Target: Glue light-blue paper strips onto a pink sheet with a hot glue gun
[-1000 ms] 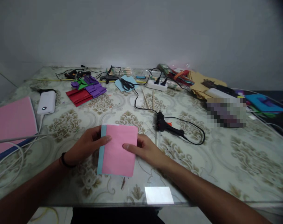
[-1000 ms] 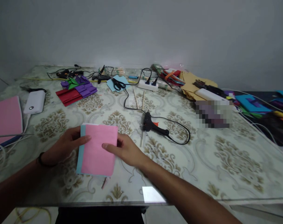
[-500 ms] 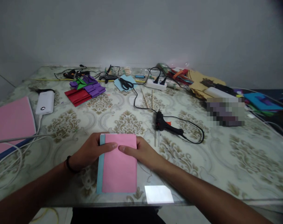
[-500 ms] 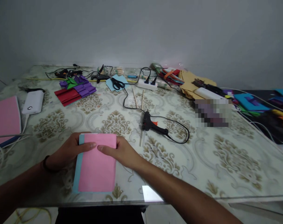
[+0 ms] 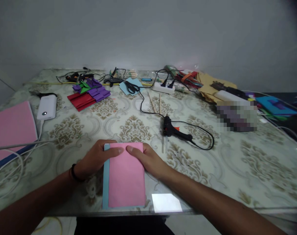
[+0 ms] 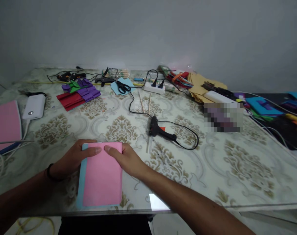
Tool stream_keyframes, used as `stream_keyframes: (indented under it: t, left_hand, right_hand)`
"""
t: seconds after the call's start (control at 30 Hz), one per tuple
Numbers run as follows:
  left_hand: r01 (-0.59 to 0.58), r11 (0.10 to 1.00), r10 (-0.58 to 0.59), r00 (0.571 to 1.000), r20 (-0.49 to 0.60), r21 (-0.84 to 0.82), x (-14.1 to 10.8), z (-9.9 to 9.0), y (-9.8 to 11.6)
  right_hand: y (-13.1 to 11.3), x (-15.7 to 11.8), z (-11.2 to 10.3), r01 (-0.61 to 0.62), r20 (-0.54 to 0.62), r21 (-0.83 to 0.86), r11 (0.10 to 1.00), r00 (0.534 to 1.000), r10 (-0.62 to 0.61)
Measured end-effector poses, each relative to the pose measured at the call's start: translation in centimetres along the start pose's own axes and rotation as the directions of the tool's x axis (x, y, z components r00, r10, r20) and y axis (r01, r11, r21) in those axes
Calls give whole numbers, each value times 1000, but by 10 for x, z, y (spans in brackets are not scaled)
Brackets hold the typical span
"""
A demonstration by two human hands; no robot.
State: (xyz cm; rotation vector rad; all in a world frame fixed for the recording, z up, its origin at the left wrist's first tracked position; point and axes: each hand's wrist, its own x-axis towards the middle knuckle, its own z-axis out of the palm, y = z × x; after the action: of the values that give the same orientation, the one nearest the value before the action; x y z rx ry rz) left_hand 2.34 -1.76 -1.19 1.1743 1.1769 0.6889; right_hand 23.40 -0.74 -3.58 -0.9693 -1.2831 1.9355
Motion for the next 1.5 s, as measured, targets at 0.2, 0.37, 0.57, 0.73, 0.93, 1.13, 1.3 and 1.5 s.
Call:
stream_keyframes:
  t: [0.2, 0.37, 0.57, 0.73, 0.93, 1.13, 1.3, 1.5]
  left_hand:
    - [-35, 993, 39, 999, -34, 111, 3, 1, 2]
    - [-80, 974, 106, 988, -112, 212, 4, 3, 7]
    - [-102, 975, 122, 989, -89, 195, 3, 0, 5]
    - [-100, 995, 99, 991, -85, 2, 6, -5, 0]
    - [-56, 996, 58, 998, 33, -66, 8, -6, -1]
    - [-9, 999, 6, 996, 84, 33, 8, -8, -6]
    - [-6, 996, -9, 986, 164, 90, 6, -5, -6]
    - [-76, 996, 71, 992, 106, 46, 7, -4, -7]
  right_hand:
    - [0, 2, -2, -13, -43, -69, 998, 999, 10]
    - [-2, 1, 0, -9, -76, -150, 989, 997, -2]
    - [-2, 1, 0, 14, -139, -244, 970, 989, -49]
    - [-7, 1, -6, 49, -210, -242, 969, 972, -102]
    - [-10, 1, -9, 93, -290, -181, 979, 946, -143]
    - [-7, 4, -14, 129, -333, -174, 976, 925, -181]
    - [-10, 6, -19, 149, -406, -155, 976, 892, -201]
    - [-8, 11, -24, 170, -296, -39, 985, 939, -174]
